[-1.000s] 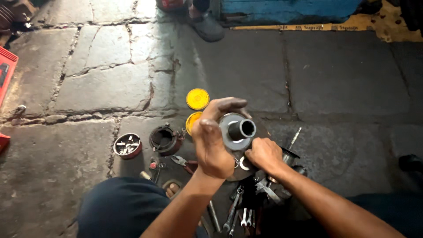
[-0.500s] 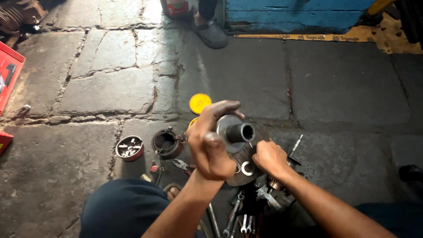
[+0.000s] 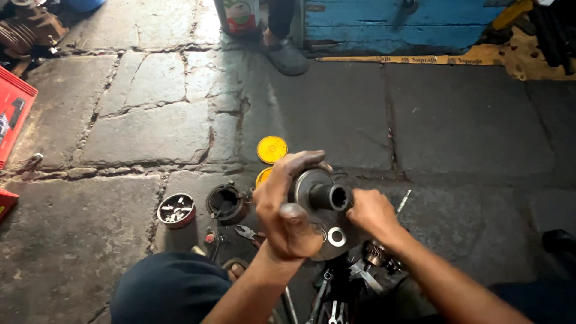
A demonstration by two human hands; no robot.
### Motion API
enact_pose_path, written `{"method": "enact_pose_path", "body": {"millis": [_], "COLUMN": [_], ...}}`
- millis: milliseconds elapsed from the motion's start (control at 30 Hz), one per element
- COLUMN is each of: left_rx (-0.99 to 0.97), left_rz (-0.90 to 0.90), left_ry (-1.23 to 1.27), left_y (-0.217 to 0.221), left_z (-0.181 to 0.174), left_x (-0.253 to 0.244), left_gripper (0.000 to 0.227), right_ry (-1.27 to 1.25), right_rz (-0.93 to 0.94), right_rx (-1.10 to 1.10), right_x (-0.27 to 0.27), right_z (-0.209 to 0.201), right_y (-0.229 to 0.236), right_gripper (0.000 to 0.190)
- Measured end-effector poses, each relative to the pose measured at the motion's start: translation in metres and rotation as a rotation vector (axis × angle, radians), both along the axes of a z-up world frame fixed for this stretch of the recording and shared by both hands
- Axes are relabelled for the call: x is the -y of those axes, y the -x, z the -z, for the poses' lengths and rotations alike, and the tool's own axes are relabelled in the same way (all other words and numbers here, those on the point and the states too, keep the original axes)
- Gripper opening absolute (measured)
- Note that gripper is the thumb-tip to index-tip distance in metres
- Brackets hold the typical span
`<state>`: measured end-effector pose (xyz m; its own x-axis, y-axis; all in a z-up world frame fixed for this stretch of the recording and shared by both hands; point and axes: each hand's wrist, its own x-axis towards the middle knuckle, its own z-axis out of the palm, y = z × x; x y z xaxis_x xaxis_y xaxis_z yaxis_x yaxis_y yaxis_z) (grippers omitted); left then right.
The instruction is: The person cleans and lubricates metal components of a mechanical drive assembly by hand and using a thin metal tool to apply grease and align internal pieces.
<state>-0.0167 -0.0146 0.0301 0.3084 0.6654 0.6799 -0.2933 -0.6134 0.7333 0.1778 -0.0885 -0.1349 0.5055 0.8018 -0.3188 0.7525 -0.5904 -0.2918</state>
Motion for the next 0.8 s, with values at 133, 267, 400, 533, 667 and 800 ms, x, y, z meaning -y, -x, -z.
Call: {"method": "enact_pose_path", "body": {"millis": [133, 267, 400, 533, 667, 800], "left_rx": [0.065, 0.148, 0.244, 0.185, 0.047, -0.033], "left_rz": [0.049, 0.132, 0.222, 0.224, 0.158, 0.021], "left_ry": [0.091, 0.265, 0.348, 0.254, 0.19, 0.136], "left_y": [-0.008, -0.012, -0.019, -0.025, -0.031, -0.038], "left_z": [0.001, 0.0, -0.002, -0.007, -0.014, -0.018], "left_x": [0.001, 0.004, 0.004, 0.006, 0.012, 0.019], "left_gripper": [0.084, 0.086, 0.084, 0.083, 0.084, 0.083], "right_ry": [-0.209, -0.35, -0.605, -1.031, -1.203, -1.118], "right_rz": [0.202, 0.374, 0.515, 0.287, 0.02, -0.222], "right_rx": [-0.415, -0.676, -0.843, -1.066, -0.724, -0.052], "right_x": [-0.008, -0.009, 0.006, 0.039, 0.068, 0.08], "right_z": [-0.022, -0.082, -0.148, -0.185, -0.212, -0.228], "right_y": [-0.015, -0.022, -0.021, -0.004, 0.019, 0.038], "right_gripper": [0.04, 0.038, 0.027, 0.016, 0.011, 0.021]}}
